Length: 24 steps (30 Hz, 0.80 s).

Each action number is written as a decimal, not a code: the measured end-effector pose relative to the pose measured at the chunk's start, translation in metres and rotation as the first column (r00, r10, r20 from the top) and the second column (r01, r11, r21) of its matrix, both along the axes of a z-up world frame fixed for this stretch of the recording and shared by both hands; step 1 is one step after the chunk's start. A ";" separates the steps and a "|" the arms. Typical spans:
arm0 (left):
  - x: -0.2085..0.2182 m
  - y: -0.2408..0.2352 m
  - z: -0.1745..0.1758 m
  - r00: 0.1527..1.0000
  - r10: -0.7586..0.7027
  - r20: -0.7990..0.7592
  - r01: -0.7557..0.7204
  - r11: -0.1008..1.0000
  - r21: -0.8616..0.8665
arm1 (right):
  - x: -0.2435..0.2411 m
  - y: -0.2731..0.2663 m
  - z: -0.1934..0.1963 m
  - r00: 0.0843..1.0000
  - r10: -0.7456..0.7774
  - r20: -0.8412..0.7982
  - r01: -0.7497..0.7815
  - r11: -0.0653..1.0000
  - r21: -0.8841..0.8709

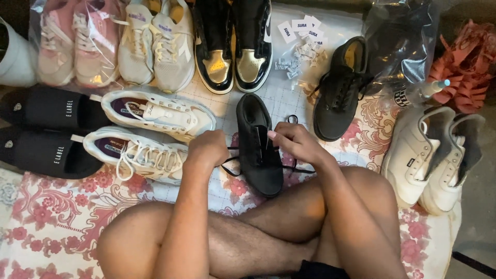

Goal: The person sits on a patterned rug surrounded by various shoes and laces a black shoe. They thread the laces through the eyelets and pull them tight to secure the shoe.

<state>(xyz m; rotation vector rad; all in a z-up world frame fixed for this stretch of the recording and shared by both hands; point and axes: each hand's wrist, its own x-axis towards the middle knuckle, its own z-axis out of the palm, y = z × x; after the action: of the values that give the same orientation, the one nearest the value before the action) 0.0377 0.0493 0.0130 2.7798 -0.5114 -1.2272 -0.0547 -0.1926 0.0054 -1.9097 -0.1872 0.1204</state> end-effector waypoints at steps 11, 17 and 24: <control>-0.028 -0.039 0.055 0.999 -0.007 -0.050 -0.023 0.821 -0.570 | -0.007 0.002 -0.001 0.991 -0.037 -0.126 0.036 0.999 -0.016; -0.027 -0.043 0.031 0.999 -0.029 -0.032 0.005 0.809 -0.588 | -0.003 0.002 0.004 0.993 -0.032 -0.114 0.023 0.997 -0.078; -0.022 -0.037 0.004 0.986 -0.108 0.128 0.164 0.772 -0.614 | -0.004 0.009 0.001 0.990 -0.072 -0.121 0.054 0.988 -0.148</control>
<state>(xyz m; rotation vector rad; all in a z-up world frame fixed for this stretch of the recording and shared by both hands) 0.0160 0.0122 0.0172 2.2490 -0.9442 -0.7560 -0.0583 -0.1841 0.0064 -2.0425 -0.0332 0.2160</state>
